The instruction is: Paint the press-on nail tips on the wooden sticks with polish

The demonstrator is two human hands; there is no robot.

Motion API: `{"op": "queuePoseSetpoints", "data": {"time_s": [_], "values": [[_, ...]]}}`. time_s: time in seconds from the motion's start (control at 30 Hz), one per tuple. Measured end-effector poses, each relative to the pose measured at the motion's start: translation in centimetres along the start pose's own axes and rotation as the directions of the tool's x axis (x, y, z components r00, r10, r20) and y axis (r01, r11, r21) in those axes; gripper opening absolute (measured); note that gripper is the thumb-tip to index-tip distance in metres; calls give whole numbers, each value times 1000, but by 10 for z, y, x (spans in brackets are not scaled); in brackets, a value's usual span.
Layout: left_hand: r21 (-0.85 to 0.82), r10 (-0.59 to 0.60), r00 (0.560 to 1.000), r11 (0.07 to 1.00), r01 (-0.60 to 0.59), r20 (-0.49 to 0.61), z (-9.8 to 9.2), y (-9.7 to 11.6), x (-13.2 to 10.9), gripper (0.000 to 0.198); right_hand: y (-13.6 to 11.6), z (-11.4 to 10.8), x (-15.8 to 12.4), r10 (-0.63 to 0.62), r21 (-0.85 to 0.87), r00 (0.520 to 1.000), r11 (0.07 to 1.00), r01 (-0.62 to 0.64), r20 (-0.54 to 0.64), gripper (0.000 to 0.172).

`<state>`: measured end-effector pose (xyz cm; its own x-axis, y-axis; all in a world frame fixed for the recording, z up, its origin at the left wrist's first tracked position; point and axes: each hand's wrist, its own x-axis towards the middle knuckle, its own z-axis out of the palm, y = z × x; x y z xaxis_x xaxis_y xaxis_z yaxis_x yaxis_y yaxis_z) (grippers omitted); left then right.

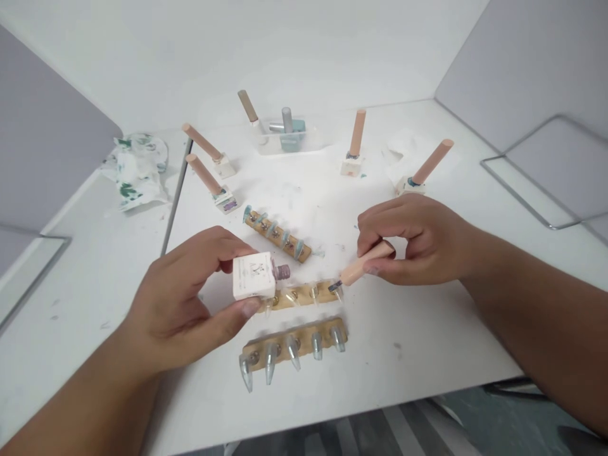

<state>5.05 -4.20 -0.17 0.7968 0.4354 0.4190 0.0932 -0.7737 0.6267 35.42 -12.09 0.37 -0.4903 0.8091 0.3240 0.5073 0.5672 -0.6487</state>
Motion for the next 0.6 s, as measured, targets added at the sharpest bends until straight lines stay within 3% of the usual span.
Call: {"op": "queuePoseSetpoints", "data": {"time_s": [0.27,0.6], "values": [[3,-7,1000,1000,7,-18,-2,-1,0,35,-3,-9,-4,76,41,986,996,-83,151,5],[25,-25,1000,999,25,-8,-4,-3,-2,35,-7,-15,-4,71,102,971,990,-96,228,5]]}}
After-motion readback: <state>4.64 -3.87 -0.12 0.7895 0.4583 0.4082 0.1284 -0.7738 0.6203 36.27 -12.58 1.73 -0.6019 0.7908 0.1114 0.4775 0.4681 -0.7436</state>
